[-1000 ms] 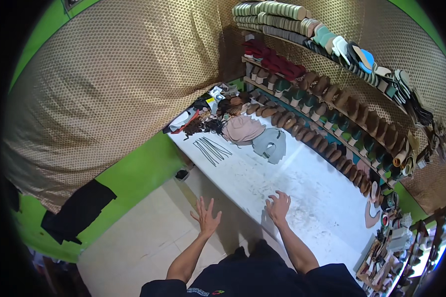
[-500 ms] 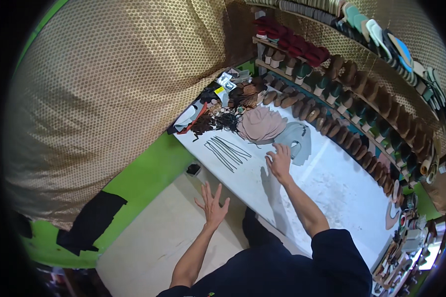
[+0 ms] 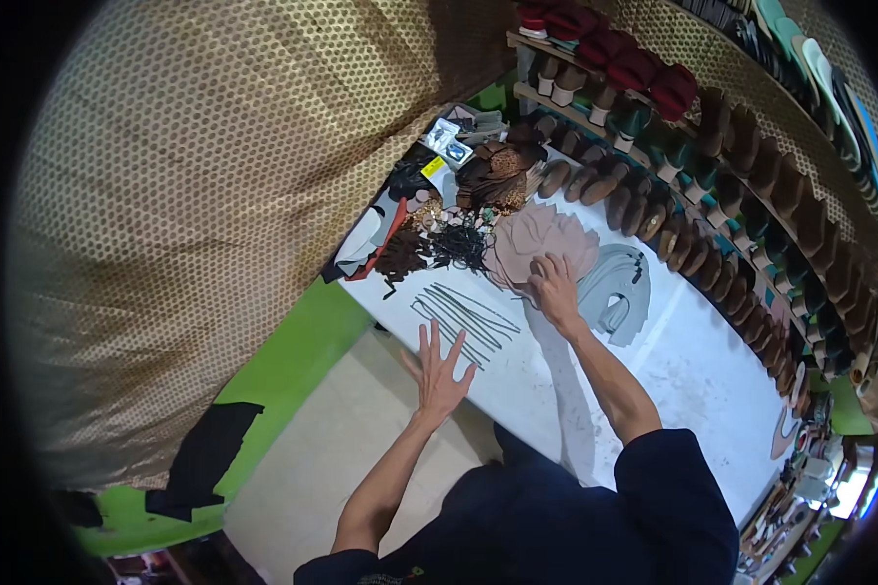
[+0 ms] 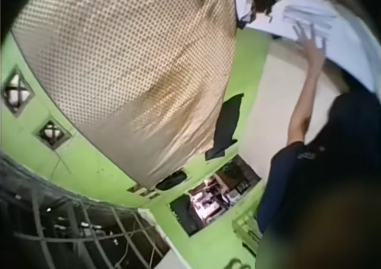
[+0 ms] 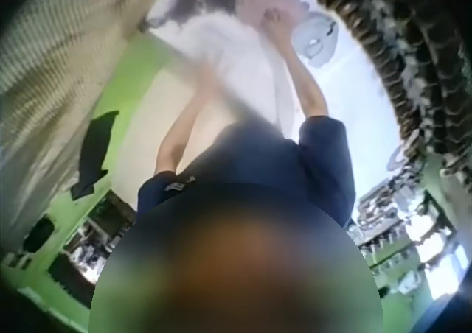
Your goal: Arrange and match cut leather components for shoe uppers on a workbench to prepare for stitching.
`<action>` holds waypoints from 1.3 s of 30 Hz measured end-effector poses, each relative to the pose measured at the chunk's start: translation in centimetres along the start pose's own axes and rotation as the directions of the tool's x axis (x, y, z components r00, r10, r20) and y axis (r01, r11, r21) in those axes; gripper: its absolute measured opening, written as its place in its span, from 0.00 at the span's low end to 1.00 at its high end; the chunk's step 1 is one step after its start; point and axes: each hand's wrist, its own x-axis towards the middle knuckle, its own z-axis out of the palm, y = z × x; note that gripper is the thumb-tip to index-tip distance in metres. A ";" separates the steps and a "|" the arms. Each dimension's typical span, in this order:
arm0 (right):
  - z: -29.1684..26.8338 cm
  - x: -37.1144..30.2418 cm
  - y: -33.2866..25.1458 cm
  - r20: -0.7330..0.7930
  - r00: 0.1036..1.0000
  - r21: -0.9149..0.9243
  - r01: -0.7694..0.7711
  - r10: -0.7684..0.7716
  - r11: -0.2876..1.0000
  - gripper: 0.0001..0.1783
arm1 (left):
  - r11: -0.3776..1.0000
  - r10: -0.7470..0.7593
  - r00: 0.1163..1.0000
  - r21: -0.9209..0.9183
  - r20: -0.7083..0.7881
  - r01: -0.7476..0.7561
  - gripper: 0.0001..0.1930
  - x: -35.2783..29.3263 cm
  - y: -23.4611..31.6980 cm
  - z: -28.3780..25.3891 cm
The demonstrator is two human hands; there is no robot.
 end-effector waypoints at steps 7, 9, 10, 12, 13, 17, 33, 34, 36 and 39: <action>-1.9 5.4 2.2 -0.089 0.990 0.089 -0.099 0.106 0.991 0.07 | 0.992 0.123 0.991 -0.025 0.059 -0.121 0.35 7.6 2.9 3.0; -2.6 6.9 3.7 -0.031 0.982 0.076 -0.186 0.189 0.980 0.11 | 0.989 0.148 0.981 -0.029 0.127 -0.146 0.36 10.2 4.4 4.1; -2.9 7.7 4.0 -0.036 0.980 0.071 -0.194 0.197 0.978 0.11 | 0.987 0.159 0.979 -0.031 0.130 -0.156 0.36 11.4 4.9 4.8; -3.9 9.0 4.2 -0.049 0.979 0.086 -0.194 0.199 0.977 0.11 | 0.989 0.141 0.966 0.003 0.216 -0.145 0.36 13.7 6.1 6.0; -4.4 9.6 4.1 -0.053 0.976 0.080 -0.206 0.210 0.975 0.11 | 0.989 0.150 0.959 -0.016 0.239 -0.150 0.37 14.6 6.5 6.3; -5.6 10.8 4.5 -0.086 0.972 0.104 -0.207 0.217 0.973 0.11 | 0.985 0.173 0.978 -0.011 0.118 -0.173 0.39 17.2 8.2 7.6; -3.3 7.7 4.4 0.305 0.914 0.357 -0.370 0.268 0.857 0.15 | 0.950 0.282 0.959 -0.131 -0.020 -0.282 0.33 16.3 5.4 8.1; -2.9 7.0 3.6 0.310 0.916 0.287 -0.346 0.256 0.893 0.14 | 0.948 0.288 0.958 -0.137 -0.021 -0.288 0.33 16.5 5.2 8.4; -2.3 6.2 2.3 0.319 0.916 0.211 -0.321 0.245 0.923 0.14 | 0.970 0.234 0.943 -0.117 0.236 -0.211 0.36 17.0 4.8 8.9; -2.4 6.1 2.1 0.287 0.897 0.158 -0.391 0.336 0.907 0.11 | 0.966 0.257 0.928 -0.045 0.269 -0.254 0.44 17.8 5.5 9.3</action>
